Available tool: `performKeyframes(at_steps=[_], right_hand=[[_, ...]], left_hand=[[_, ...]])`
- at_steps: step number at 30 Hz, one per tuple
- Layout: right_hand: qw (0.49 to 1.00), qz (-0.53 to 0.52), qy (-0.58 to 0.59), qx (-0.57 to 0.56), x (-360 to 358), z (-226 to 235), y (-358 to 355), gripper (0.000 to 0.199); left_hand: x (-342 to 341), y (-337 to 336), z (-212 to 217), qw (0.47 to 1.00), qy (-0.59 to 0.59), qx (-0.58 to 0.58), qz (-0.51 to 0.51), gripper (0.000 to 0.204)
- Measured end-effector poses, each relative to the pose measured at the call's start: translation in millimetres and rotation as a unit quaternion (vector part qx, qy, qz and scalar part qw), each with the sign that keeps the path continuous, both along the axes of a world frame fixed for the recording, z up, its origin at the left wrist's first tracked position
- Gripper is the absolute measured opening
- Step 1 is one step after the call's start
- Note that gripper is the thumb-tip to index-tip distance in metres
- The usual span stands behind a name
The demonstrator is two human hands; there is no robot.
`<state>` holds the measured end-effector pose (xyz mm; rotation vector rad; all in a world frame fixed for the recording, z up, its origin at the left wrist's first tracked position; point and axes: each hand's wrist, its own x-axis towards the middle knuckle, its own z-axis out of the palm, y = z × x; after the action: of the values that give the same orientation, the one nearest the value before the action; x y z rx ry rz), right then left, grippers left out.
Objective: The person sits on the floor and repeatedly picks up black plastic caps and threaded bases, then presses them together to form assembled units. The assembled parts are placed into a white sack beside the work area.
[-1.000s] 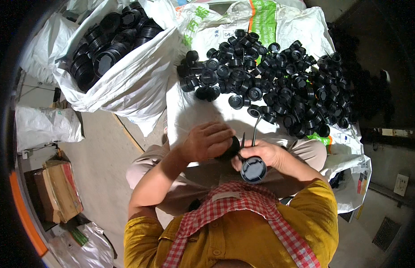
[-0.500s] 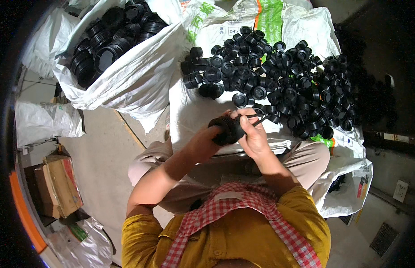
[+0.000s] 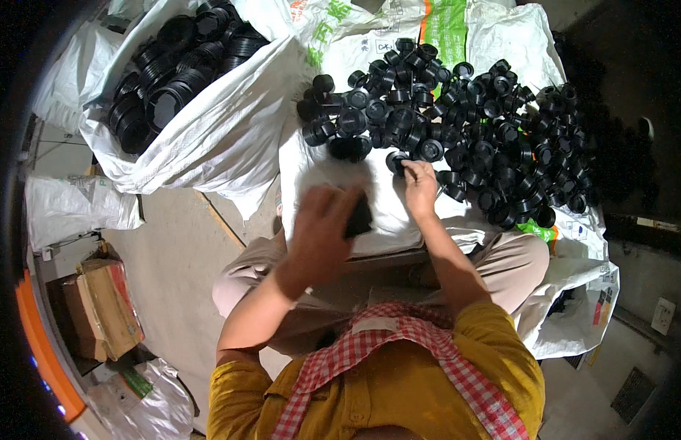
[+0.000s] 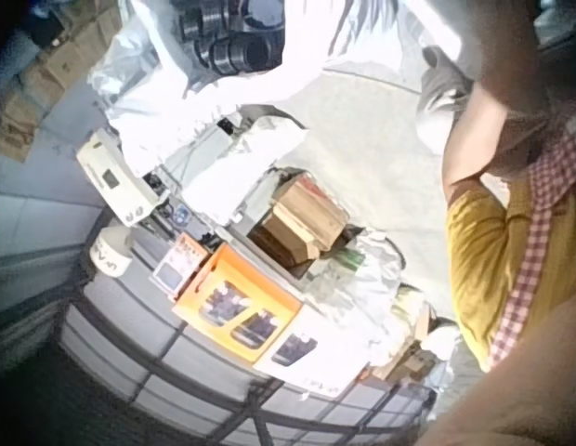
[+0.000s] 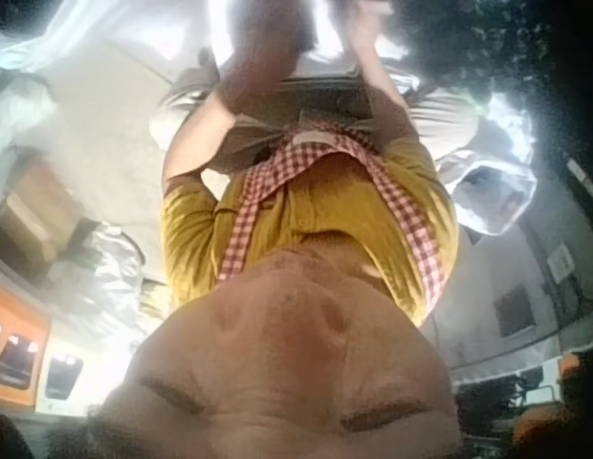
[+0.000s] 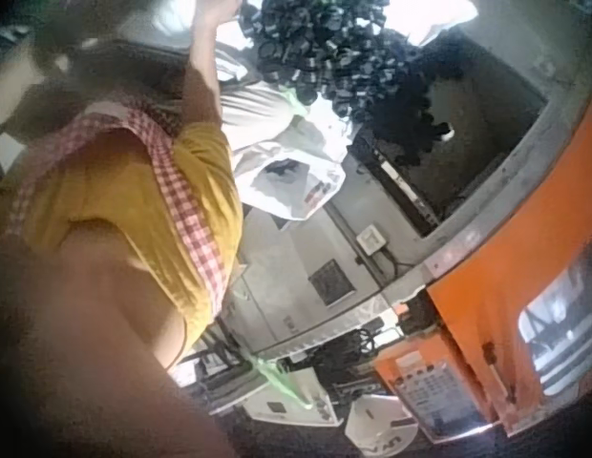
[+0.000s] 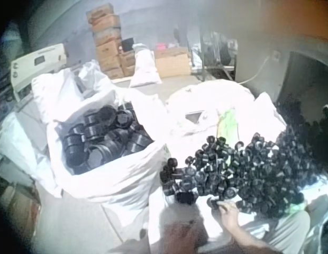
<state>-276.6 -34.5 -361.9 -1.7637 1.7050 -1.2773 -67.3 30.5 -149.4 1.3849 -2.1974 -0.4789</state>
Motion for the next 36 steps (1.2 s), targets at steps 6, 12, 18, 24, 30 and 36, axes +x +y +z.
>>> performKeyframes(at_steps=[6,12,18,24,30,36], right_hand=[[0.919,0.075,0.317,0.221,1.4,-18.9,-19.4,0.026],[0.872,0.156,0.397,0.240,-15.7,-51.9,-38.2,0.025],[0.972,0.019,0.127,0.196,-6.7,17.4,7.2,0.027],[0.991,0.115,0.013,0.062,32.1,121.7,78.5,0.030],[0.976,0.078,-0.168,0.111,8.6,128.3,94.3,0.039],[0.932,0.339,0.127,-0.007,-16.5,161.4,67.7,0.025]], left_hand=[[116.2,-54.2,129.9,0.808,-0.054,-0.552,0.201,0.065],[209.0,-101.5,163.1,0.866,-0.264,-0.233,0.354,0.093],[67.1,-17.6,105.0,0.930,0.227,-0.201,0.207,0.048],[-14.2,-19.2,-51.5,0.724,0.459,0.476,0.196,0.067],[-5.2,-16.7,-53.8,0.771,0.397,0.493,0.071,0.047],[-4.8,-9.2,-47.1,0.654,0.461,0.597,-0.054,0.055]])
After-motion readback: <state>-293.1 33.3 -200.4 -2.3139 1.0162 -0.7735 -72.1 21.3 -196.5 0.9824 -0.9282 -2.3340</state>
